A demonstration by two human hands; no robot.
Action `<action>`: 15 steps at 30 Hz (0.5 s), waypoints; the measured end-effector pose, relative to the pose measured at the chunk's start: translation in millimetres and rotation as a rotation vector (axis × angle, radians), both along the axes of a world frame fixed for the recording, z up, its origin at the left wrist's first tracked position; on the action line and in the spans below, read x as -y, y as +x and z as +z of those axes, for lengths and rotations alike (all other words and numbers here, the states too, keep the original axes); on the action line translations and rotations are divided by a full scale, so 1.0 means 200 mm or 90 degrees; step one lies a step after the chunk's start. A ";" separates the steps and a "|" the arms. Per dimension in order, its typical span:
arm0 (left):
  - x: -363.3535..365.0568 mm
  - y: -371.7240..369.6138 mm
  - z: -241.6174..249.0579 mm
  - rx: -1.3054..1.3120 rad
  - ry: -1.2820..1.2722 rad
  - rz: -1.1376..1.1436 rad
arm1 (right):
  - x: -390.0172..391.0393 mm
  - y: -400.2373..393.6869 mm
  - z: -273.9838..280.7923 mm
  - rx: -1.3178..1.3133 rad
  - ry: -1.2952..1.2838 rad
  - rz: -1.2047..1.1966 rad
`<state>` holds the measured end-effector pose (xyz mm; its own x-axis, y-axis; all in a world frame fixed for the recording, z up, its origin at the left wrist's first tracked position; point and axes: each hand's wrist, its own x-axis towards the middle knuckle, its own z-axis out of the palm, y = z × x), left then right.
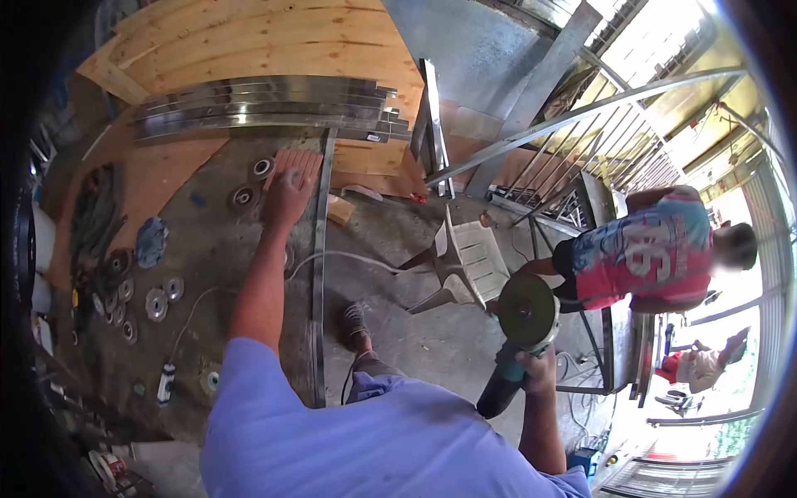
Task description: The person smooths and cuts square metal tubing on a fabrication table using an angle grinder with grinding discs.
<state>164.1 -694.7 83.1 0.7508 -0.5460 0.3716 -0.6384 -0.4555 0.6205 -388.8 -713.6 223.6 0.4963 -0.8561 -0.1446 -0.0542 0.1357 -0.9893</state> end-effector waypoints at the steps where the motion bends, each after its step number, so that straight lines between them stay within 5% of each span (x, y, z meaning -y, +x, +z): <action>1: 0.14 0.07 0.00 0.028 0.012 -0.026 | 0.06 0.10 0.03 -0.026 0.002 0.005; 5: 0.60 0.34 0.02 0.143 0.158 -0.115 | 0.26 0.34 0.04 -0.044 -0.016 0.025; 8: 0.93 0.46 -0.18 0.323 0.121 -0.211 | 0.35 0.45 0.05 -0.099 -0.001 0.024; 11: 1.22 0.34 -0.22 -0.085 0.127 -0.142 | 0.38 0.51 0.02 -0.088 0.037 -0.022; 15: 1.48 0.28 -0.49 -1.189 -0.422 0.212 | 0.40 0.54 -0.04 -0.072 0.050 -0.077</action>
<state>219.6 -990.0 -13.9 0.4012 -0.4634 -0.7901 0.9134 0.1379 0.3829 -280.1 -794.2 216.3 0.3676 -0.8924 -0.2617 -0.1425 0.2240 -0.9641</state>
